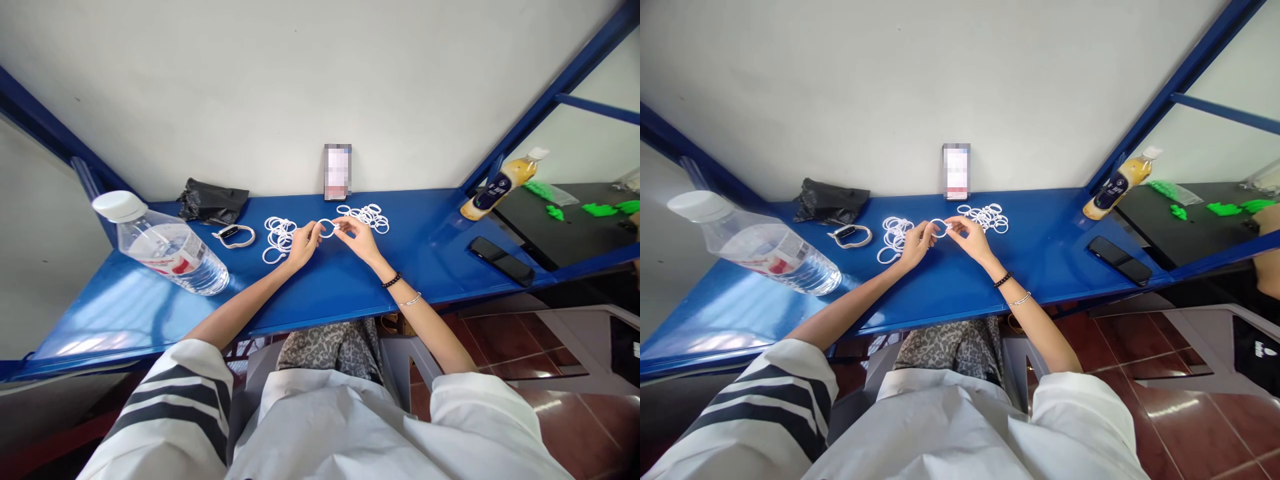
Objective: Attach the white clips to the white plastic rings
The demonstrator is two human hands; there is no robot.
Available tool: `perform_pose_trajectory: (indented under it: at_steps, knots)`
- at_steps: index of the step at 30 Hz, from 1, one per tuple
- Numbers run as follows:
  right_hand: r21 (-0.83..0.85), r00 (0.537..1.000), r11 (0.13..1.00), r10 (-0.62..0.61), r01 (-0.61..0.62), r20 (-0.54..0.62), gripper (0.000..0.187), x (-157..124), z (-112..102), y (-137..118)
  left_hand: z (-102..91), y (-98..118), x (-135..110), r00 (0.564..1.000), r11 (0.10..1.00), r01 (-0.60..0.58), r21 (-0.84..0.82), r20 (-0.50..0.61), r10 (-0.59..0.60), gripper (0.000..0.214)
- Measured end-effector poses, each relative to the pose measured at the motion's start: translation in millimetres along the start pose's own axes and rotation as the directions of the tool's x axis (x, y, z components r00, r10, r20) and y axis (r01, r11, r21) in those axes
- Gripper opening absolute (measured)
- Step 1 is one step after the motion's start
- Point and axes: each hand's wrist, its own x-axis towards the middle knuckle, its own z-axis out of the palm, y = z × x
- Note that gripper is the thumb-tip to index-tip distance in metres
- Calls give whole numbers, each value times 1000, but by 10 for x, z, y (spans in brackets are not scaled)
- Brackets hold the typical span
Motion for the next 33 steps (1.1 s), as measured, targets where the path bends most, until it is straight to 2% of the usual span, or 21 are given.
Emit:
perform_pose_trajectory:
  at_steps: [4, 9, 15, 21, 33]
  knots:
    - [-16, 999, 1000, 13, -14, -51, 30, 8, -11, 4, 13, 3, -8, 999, 998, 3, -59, 37, -1, 41]
    - [-18, 997, 999, 44, -45, -65, 30, 10, -22, 18, 26, -23, -11, 995, 999, -49, -1, 82, 49, 64]
    - [-63, 1000, 998, 23, -23, -8, 24, 5, -15, -5, 10, -48, 10, 999, 999, -29, 14, 33, 29, 48]
    - [-115, 999, 993, -28, 23, -41, 24, 13, -29, -15, 5, -11, 14, 997, 999, -30, 10, 68, 30, 58]
    - [-109, 997, 993, -56, 51, -49, 21, -3, -14, -33, -27, 99, -4, 997, 997, -62, 42, 53, 59, 43]
